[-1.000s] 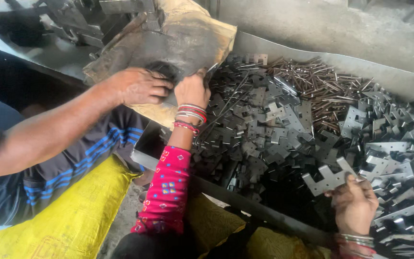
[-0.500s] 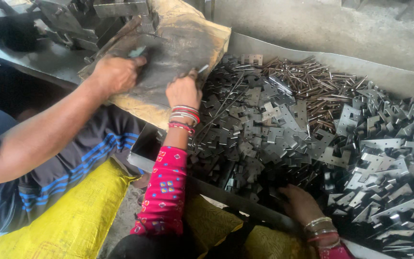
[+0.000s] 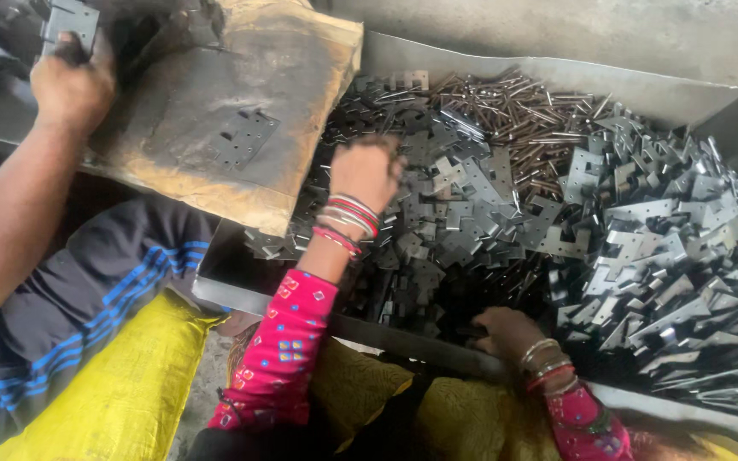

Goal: The person sorts small metal parts from a large bin, picking them up by hand and placing them into a separate pile. The person repeatedly reaches into the bin, selects parts, and moves them aside while seated on the floor.

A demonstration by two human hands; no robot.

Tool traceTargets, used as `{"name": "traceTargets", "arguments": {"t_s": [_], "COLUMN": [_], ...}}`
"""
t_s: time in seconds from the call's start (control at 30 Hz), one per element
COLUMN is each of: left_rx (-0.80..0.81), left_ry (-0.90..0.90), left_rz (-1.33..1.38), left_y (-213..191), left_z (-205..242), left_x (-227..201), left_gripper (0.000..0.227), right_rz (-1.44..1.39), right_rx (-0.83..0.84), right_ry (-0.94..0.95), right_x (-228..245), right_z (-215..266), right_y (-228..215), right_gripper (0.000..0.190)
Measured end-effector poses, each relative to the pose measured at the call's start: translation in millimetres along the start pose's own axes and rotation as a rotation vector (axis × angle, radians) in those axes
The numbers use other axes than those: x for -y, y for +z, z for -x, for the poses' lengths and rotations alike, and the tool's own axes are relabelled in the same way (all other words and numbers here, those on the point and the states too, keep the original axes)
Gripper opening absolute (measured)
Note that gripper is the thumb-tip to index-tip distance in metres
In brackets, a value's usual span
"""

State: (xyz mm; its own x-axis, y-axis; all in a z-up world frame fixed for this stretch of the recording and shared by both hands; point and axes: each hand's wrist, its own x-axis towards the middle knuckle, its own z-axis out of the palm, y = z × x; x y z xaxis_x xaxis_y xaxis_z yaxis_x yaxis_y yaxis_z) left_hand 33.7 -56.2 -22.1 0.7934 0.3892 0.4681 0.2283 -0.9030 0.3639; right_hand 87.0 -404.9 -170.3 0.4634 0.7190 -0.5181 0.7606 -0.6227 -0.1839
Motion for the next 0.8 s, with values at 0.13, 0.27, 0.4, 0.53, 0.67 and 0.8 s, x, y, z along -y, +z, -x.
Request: {"name": "traceTargets", "arguments": {"t_s": [0.13, 0.27, 0.4, 0.53, 0.67, 0.8], "left_rx": [0.375, 0.467, 0.08, 0.195, 0.208, 0.202], "left_ry": [0.262, 0.351, 0.559, 0.622, 0.72, 0.42], "left_rz": [0.01, -0.019, -0.195, -0.191, -0.199, 0.197], "left_y": [58.3, 111.5, 132.4, 129.3, 110.4, 88.9], "left_z": [36.9, 72.3, 84.6, 75.7, 68.1, 59.5], "left_x": [-56.9, -80.2, -89.3, -89.2, -89.7, -105.4], "left_gripper": [0.015, 0.013, 0.024, 0.027, 0.022, 0.03], "right_rz": [0.032, -0.097, -0.243, -0.325, -0.563, -0.882], "right_rx": [-0.02, -0.087, -0.248, -0.297, -0.561, -0.688], "right_ry": [-0.044, -0.122, -0.224, -0.211, -0.209, -0.302], "right_x": [-3.0, -9.8, -7.6, 0.2, 7.0, -4.5], "right_z": [-6.9, -7.3, -3.7, 10.1, 26.5, 40.4], "right_y": [6.0, 16.5, 14.1, 0.2, -8.9, -16.5], "right_gripper": [0.052, 0.048, 0.042, 0.042, 0.032, 0.022]}}
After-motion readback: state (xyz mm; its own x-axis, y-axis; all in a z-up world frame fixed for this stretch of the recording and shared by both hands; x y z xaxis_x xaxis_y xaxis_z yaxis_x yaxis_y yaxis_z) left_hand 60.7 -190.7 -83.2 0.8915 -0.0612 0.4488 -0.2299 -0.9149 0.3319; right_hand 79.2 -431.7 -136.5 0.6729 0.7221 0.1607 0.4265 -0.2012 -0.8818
